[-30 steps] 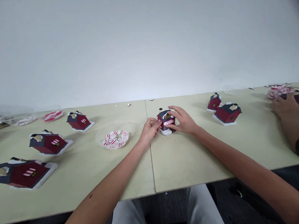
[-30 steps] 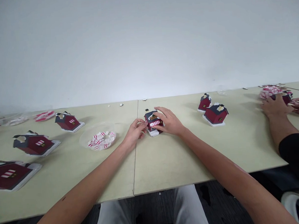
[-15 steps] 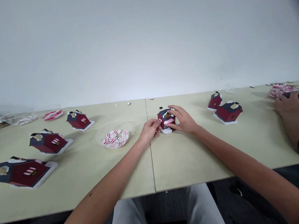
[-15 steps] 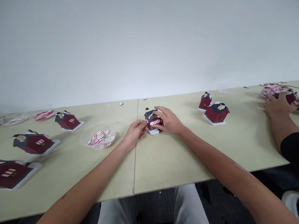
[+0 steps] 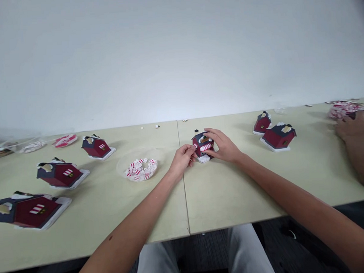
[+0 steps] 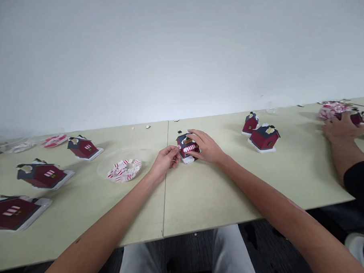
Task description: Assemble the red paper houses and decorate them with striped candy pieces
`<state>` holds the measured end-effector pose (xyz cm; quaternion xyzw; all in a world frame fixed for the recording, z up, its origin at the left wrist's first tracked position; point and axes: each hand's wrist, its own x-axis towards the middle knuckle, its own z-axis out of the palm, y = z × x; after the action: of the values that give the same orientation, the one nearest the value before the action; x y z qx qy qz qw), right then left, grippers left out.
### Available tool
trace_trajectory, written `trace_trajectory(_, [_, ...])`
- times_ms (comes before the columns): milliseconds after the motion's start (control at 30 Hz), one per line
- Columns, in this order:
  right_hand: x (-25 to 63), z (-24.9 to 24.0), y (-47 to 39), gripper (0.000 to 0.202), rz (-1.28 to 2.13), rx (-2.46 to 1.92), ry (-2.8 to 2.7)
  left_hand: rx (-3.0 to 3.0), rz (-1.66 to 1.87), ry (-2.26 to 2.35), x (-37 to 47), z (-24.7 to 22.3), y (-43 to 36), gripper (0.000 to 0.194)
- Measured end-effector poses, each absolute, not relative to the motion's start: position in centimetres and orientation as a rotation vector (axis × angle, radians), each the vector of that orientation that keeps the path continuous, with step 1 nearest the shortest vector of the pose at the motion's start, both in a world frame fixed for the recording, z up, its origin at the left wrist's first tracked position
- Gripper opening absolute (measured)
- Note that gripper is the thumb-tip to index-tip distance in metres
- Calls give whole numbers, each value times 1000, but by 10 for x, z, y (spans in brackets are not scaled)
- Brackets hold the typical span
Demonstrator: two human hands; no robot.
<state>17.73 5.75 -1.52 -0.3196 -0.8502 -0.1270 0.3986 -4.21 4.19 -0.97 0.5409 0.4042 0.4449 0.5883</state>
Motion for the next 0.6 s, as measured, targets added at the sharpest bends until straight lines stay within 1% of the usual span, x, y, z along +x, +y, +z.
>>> trace_trajectory(333, [178, -17, 59, 59, -289, -795, -2159, 1268, 1019, 946, -42, -10, 43, 15])
trace_trajectory(600, [177, -16, 58, 61, -307, -804, -2162, 1277, 1021, 942, -42, -10, 42, 13])
